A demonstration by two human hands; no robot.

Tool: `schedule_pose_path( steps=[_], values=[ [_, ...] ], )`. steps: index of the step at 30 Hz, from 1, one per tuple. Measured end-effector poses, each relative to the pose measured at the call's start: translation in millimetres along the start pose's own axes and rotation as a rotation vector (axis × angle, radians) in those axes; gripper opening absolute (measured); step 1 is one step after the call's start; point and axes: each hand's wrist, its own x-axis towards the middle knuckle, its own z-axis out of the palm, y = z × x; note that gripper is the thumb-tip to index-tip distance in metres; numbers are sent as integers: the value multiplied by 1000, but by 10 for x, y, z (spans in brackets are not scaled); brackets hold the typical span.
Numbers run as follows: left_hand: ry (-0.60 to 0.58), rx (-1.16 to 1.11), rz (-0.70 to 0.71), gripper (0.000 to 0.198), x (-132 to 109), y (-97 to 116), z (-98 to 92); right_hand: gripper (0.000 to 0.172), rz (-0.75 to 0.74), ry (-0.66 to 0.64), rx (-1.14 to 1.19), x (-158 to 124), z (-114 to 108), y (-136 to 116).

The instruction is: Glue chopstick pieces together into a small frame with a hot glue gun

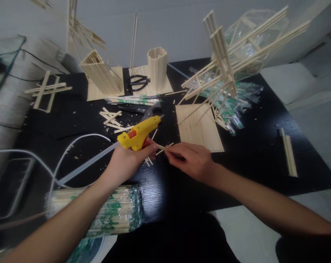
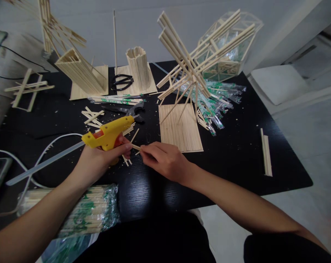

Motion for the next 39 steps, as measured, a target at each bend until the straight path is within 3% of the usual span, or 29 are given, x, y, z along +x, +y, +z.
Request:
schedule_pose_path(
  steps=[18, 23, 31, 39],
  values=[
    [-17, -6, 6, 20, -8, -29, -8, 10, 41, -13, 51, -27, 7, 7],
    [-31, 12, -6, 17, -4, -72, -31, 8, 65, 37, 91, -28, 32, -1],
    [-155, 62, 9, 19, 22, -117, -27, 8, 97, 9, 112, -45, 71, -4],
    [-172, 51, -7, 15, 18, -81, -7, 7, 43, -18, 89, -29, 40, 4]
  ],
)
